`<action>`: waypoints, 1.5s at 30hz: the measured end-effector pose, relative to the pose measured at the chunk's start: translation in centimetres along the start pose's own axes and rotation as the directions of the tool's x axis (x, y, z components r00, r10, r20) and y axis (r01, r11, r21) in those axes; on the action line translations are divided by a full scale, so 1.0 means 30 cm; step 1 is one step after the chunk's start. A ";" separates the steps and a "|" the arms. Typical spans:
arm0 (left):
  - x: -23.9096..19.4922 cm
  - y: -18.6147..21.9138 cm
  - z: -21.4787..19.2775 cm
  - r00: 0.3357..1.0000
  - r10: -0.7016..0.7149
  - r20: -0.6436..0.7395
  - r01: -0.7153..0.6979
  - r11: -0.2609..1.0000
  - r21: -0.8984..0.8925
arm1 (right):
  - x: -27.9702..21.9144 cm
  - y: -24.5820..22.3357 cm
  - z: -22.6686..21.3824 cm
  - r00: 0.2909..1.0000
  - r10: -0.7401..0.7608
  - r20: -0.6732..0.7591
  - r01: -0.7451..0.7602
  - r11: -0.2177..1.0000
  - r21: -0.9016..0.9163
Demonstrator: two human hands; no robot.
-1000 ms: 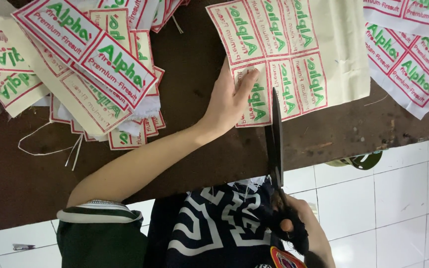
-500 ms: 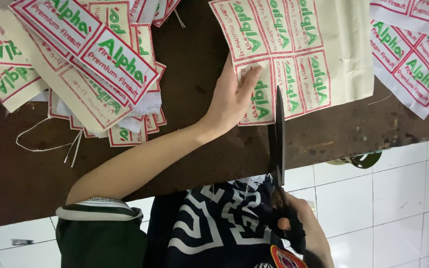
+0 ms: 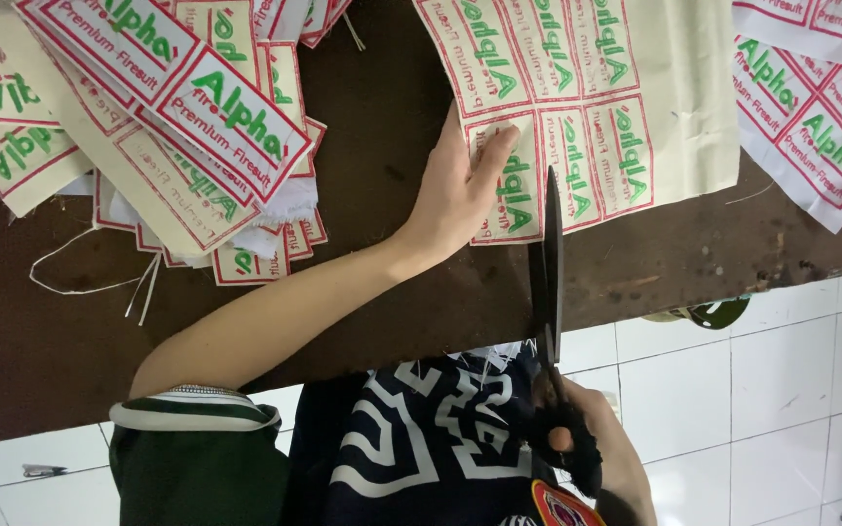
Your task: Cutting printed labels from a sheet into individual pieces using scissors
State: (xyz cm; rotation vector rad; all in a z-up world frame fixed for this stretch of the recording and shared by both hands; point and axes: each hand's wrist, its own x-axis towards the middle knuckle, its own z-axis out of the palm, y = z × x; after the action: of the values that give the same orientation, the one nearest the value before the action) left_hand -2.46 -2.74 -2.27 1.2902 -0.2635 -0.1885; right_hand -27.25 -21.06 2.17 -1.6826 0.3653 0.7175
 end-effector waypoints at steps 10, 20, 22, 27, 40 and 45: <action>0.000 -0.012 0.000 0.999 0.033 0.005 -0.033 0.999 -0.001 | 0.002 0.043 0.011 0.997 -0.078 -0.017 0.078 0.997 0.007; 0.001 -0.011 -0.004 1.000 0.013 -0.007 -0.013 1.000 0.018 | -0.004 0.017 0.037 0.996 -0.073 -0.060 0.080 0.988 0.131; 0.004 0.003 -0.006 1.000 0.023 0.000 -0.023 1.000 0.021 | -0.006 0.024 0.037 0.995 -0.071 -0.064 0.080 0.987 0.141; 0.013 0.067 -0.015 0.987 -0.152 0.049 0.150 0.988 0.040 | -0.004 0.020 0.047 0.992 -0.090 -0.090 0.102 0.986 0.135; 0.013 0.068 -0.026 0.971 -0.193 0.143 0.170 0.973 0.158 | 0.010 -0.018 0.027 0.992 -0.123 -0.021 0.125 0.982 0.144; 0.018 0.063 -0.034 0.973 -0.172 0.155 0.143 0.973 0.180 | 0.014 0.008 0.022 0.986 -0.162 -0.046 0.167 0.976 0.141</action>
State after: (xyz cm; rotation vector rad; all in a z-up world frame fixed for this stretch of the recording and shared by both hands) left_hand -1.65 -1.44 -0.65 1.4662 -0.3277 -0.4209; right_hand -27.25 -20.42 1.68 -1.5683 0.2910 0.5282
